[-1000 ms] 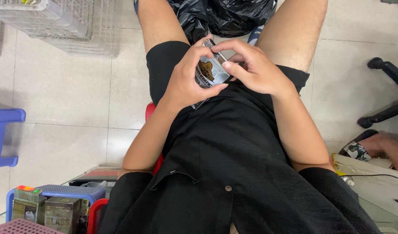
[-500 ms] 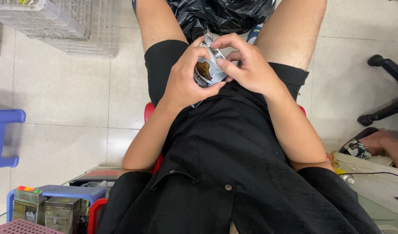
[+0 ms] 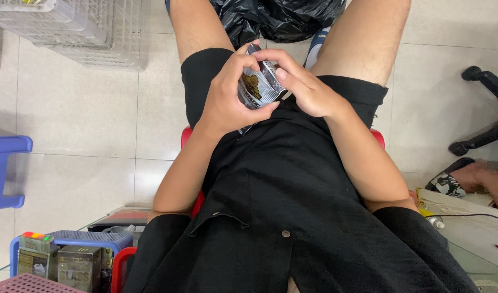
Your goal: The person removes screen protectors from their retail packaging and protective sleeves, handling the glass panels and paper envelopes by hand.
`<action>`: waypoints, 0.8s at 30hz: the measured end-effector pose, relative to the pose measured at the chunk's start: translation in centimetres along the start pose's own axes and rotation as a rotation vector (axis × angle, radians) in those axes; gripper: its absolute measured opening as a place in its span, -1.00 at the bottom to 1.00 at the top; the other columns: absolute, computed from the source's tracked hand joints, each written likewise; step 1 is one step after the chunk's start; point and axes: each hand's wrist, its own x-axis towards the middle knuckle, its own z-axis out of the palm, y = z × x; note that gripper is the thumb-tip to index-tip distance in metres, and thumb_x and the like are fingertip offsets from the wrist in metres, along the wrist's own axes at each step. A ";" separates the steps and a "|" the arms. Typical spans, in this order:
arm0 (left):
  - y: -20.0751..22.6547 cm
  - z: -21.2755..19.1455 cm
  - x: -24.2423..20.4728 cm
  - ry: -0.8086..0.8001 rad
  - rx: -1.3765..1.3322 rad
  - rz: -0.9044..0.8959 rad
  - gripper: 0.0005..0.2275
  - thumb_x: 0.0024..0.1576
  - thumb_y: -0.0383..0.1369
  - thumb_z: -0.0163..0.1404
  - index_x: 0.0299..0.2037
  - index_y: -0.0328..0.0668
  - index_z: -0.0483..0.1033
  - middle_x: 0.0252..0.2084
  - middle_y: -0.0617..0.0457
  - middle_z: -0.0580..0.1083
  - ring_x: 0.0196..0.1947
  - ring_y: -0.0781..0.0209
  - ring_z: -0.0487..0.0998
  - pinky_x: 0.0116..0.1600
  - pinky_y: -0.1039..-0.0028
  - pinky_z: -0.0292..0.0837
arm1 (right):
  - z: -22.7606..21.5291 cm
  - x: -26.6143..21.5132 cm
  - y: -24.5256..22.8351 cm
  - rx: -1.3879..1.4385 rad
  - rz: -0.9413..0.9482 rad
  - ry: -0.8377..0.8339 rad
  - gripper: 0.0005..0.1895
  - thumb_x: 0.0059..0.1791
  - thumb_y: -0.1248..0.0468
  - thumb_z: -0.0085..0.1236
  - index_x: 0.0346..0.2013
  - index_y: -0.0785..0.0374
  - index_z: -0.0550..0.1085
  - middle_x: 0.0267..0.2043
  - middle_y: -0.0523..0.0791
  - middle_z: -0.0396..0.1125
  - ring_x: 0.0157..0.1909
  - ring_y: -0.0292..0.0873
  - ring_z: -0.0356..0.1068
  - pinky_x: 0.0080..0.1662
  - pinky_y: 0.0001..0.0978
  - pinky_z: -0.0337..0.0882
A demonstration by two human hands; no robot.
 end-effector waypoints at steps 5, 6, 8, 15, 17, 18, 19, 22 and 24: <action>0.4 0.0 0.0 -0.015 -0.021 0.024 -0.43 -0.07 -0.33 0.44 0.04 -0.18 0.32 0.30 -0.34 0.38 0.38 -0.20 0.44 0.34 0.21 0.49 | -1.2 0.0 -0.5 0.111 0.082 -0.078 -0.53 0.24 0.17 -0.16 0.42 0.28 0.19 0.34 -0.07 0.19 0.38 -0.14 0.20 0.37 -0.25 0.24; 0.4 0.0 -0.1 -0.018 -0.019 0.037 -0.43 -0.06 -0.33 0.45 0.04 -0.18 0.33 0.32 -0.33 0.37 0.38 -0.22 0.44 0.35 0.21 0.48 | -1.2 -0.1 -0.4 0.152 0.126 -0.094 -0.51 0.21 0.19 -0.11 0.42 0.28 0.18 0.31 -0.08 0.20 0.32 -0.14 0.21 0.33 -0.24 0.27; 0.6 -0.1 -0.1 -0.036 -0.018 0.037 -0.44 -0.08 -0.32 0.45 0.03 -0.17 0.34 0.32 -0.31 0.36 0.33 -0.20 0.48 0.33 0.21 0.50 | -1.3 0.1 -0.9 0.072 0.035 -0.097 -0.51 0.22 0.23 -0.07 0.42 0.29 0.16 0.37 -0.07 0.14 0.40 -0.12 0.16 0.41 -0.21 0.22; 1.5 -0.9 0.3 -0.100 0.079 0.150 -0.50 0.00 -0.20 0.43 0.00 -0.15 0.40 0.22 -0.18 0.40 0.15 -0.15 0.54 0.22 0.24 0.52 | -0.4 -0.1 -1.2 -0.116 -0.042 0.017 -0.63 0.27 0.28 -0.12 0.37 0.29 0.25 0.33 -0.08 0.19 0.36 -0.15 0.33 0.35 -0.28 0.37; 0.8 -1.4 0.2 -0.118 0.046 0.134 -0.54 0.05 -0.22 0.40 -0.01 -0.15 0.40 0.22 -0.14 0.41 0.11 -0.09 0.56 0.18 0.29 0.54 | 0.1 0.0 -1.2 -0.089 0.011 0.060 -0.67 0.25 0.29 -0.12 0.32 0.29 0.28 0.28 -0.10 0.25 0.22 -0.20 0.37 0.25 -0.33 0.40; 0.5 -1.7 0.1 -0.137 0.012 0.120 -0.58 0.11 -0.23 0.37 -0.02 -0.15 0.39 0.21 -0.11 0.42 0.08 -0.03 0.59 0.15 0.34 0.57 | 0.4 0.1 -1.2 -0.063 0.063 0.104 -0.70 0.24 0.31 -0.12 0.27 0.30 0.30 0.22 -0.11 0.31 0.07 -0.25 0.41 0.15 -0.37 0.44; 0.6 -1.8 0.2 -0.135 0.013 0.118 -0.58 0.11 -0.23 0.37 -0.02 -0.15 0.39 0.21 -0.11 0.42 0.08 -0.03 0.59 0.15 0.34 0.57 | 0.6 0.1 -1.2 -0.063 0.064 0.102 -0.70 0.24 0.31 -0.12 0.27 0.30 0.30 0.22 -0.11 0.31 0.07 -0.25 0.41 0.15 -0.37 0.44; 0.9 -1.9 0.3 -0.165 0.018 0.145 -0.60 0.14 -0.28 0.33 0.06 -0.20 0.41 0.21 -0.04 0.42 0.05 0.00 0.59 0.14 0.34 0.57 | 1.2 0.3 -1.2 -0.014 0.034 0.152 -0.81 0.22 0.35 -0.04 0.13 0.31 0.30 0.05 -0.14 0.34 0.06 -0.30 0.43 0.08 -0.44 0.45; 0.8 -1.7 0.4 -0.224 -0.015 0.123 -0.60 0.15 -0.28 0.31 0.07 -0.23 0.42 0.24 -0.01 0.40 0.02 0.05 0.59 0.12 0.35 0.56 | 1.2 0.2 -0.8 0.055 0.077 0.209 -0.90 0.23 0.39 -0.03 0.02 0.28 0.28 -0.03 -0.15 0.32 -0.01 -0.33 0.40 0.04 -0.48 0.44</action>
